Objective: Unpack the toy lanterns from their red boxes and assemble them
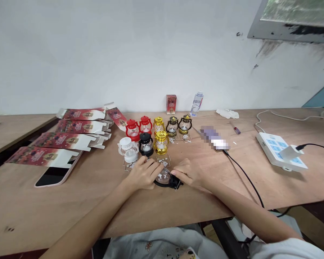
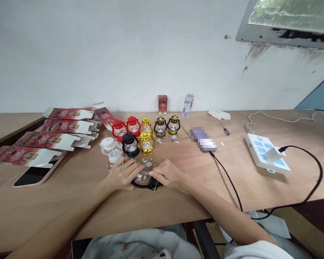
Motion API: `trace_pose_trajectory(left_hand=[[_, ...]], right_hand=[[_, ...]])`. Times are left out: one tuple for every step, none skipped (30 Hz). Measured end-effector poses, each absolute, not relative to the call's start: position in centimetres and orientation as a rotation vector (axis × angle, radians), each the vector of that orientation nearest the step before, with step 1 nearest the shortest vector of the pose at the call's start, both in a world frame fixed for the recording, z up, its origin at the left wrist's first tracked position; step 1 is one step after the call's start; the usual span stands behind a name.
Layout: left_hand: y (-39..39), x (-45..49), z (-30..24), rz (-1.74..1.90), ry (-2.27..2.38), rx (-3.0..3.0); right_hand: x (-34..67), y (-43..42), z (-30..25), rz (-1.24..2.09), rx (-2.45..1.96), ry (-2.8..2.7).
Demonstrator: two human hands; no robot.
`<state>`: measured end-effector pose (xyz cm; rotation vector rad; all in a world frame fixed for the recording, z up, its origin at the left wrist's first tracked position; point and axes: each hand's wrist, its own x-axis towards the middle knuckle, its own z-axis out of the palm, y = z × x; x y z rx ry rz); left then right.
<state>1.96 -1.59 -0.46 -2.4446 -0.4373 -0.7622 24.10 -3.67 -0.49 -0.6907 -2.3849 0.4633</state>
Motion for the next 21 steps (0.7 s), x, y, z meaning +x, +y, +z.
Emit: trace_pose_trajectory(left_hand=[[-1.59, 1.94, -0.44, -0.761, -0.42, -2.438], [-1.57, 1.91, -0.42, -0.763, -0.401, -2.434], [-1.54, 1.87, -0.39, -0.769, -0.38, -2.434], [-1.5, 1.84, -0.35, -0.779, -0.364, -2.434], [-1.47, 1.82, -0.3, -0.786, -0.349, -2.435], [-1.46, 1.81, -0.23, -0.79, -0.335, -2.435], [-1.48, 1.82, -0.14, -0.787, -0.32, -2.436], [-1.53, 1.85, -0.05, -0.779, -0.306, -2.437], [-1.6, 1.89, 0.05, -0.765, -0.298, -2.438], [-1.69, 1.94, 0.14, -0.753, -0.291, -2.44], [-1.77, 2.0, 0.22, -0.745, -0.283, -2.44], [-1.86, 2.06, 0.28, -0.744, -0.278, -2.437], [-1.92, 2.12, 0.34, -0.747, -0.274, -2.432], [-1.97, 2.17, 0.38, -0.753, -0.271, -2.424], [-2.0, 2.21, 0.42, -0.758, -0.267, -2.416], [-2.02, 2.24, 0.46, -0.761, -0.267, -2.409], [-2.03, 2.26, 0.5, -0.759, -0.271, -2.405], [-2.03, 2.26, 0.53, -0.757, -0.276, -2.4], [-2.03, 2.26, 0.55, -0.757, -0.28, -2.395], [-2.04, 2.24, 0.54, -0.761, -0.284, -2.389], [-2.05, 2.21, 0.51, -0.766, -0.291, -2.384]], right_hand=[[24.13, -3.63, -0.49, 0.449, -0.683, -2.413], [24.15, -3.6, -0.49, 0.437, -0.679, -2.436], [24.16, -3.58, -0.5, 0.43, -0.674, -2.457], [24.15, -3.56, -0.52, 0.428, -0.674, -2.475], [24.13, -3.54, -0.58, 0.427, -0.671, -2.492], [24.09, -3.51, -0.65, 0.424, -0.665, -2.51], [24.03, -3.48, -0.75, 0.414, -0.654, -2.528], [23.96, -3.45, -0.85, 0.395, -0.639, -2.547], [23.89, -3.43, -0.94, 0.37, -0.621, -2.566], [23.82, -3.41, -1.03, 0.343, -0.606, -2.584], [23.76, -3.42, -1.09, 0.314, -0.596, -2.597], [23.71, -3.43, -1.13, 0.287, -0.598, -2.605], [23.67, -3.46, -1.14, 0.263, -0.606, -2.611], [23.64, -3.5, -1.13, 0.243, -0.616, -2.613], [23.61, -3.53, -1.1, 0.225, -0.621, -2.615], [23.58, -3.57, -1.06, 0.209, -0.621, -2.616], [23.56, -3.6, -1.0, 0.196, -0.617, -2.617], [23.53, -3.62, -0.92, 0.186, -0.614, -2.616], [23.49, -3.65, -0.82, 0.182, -0.615, -2.611], [23.46, -3.7, -0.71, 0.183, -0.619, -2.602], [23.43, -3.75, -0.59, 0.189, -0.626, -2.59]])
